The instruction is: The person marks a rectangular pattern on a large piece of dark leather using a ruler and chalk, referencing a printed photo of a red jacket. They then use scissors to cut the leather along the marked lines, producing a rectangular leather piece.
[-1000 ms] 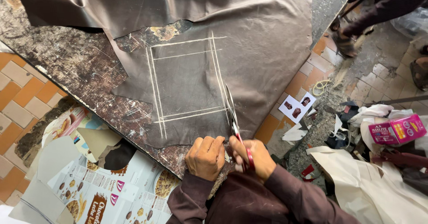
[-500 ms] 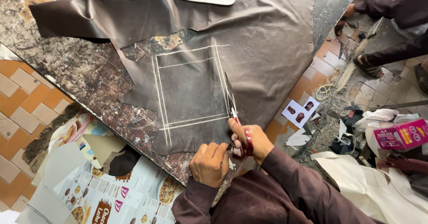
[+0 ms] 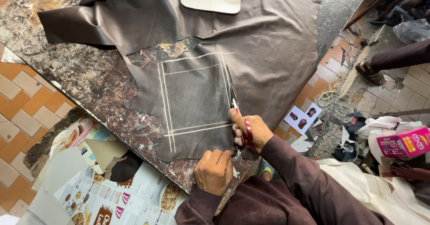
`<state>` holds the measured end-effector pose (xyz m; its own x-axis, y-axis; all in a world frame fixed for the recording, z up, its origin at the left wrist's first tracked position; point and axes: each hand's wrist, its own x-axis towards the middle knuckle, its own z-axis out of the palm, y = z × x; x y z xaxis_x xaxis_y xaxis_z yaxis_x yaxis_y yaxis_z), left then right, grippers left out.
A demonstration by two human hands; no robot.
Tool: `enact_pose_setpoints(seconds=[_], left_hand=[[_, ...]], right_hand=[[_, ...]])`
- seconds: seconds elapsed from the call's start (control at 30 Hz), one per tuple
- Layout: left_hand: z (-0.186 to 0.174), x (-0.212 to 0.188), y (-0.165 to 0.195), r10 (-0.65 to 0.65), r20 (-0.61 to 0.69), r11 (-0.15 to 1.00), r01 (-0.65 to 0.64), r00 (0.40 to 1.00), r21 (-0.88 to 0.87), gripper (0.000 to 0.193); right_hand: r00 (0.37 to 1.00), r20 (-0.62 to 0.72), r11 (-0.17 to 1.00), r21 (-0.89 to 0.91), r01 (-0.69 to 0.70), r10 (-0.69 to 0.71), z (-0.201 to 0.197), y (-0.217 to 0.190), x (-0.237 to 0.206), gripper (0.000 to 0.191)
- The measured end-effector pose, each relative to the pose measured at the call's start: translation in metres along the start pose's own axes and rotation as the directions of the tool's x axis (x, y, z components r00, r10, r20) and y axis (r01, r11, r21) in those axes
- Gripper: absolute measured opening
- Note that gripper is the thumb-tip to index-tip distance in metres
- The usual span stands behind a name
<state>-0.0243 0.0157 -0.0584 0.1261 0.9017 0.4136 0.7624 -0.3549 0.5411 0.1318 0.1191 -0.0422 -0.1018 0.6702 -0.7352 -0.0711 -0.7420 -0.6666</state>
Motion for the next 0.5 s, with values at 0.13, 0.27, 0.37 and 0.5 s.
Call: enact_pose_setpoints(seconds=[0.13,0.27,0.37,0.5], left_hand=[[-0.004,0.002,0.0,-0.004,0.009,1.0,0.004,1.0,-0.009,0.012],[-0.006,0.005,0.0,-0.019,0.02,1.0,0.02,1.0,-0.024,0.012],[-0.005,0.007,0.0,-0.029,0.033,0.999,0.03,0.999,-0.038,0.012],[-0.005,0.008,-0.002,-0.03,0.034,0.998,0.031,0.999,-0.048,0.012]], right_hand=[[0.998,0.003,0.994,-0.085,0.062,-0.062,0.0,0.003,0.005,0.052],[0.999,-0.043,0.997,-0.067,0.027,-0.03,0.003,-0.009,0.016,0.051],[0.998,-0.062,1.0,-0.026,0.009,-0.011,0.007,-0.028,0.029,0.051],[0.997,-0.08,0.999,-0.041,-0.015,0.012,0.009,-0.042,0.037,0.052]])
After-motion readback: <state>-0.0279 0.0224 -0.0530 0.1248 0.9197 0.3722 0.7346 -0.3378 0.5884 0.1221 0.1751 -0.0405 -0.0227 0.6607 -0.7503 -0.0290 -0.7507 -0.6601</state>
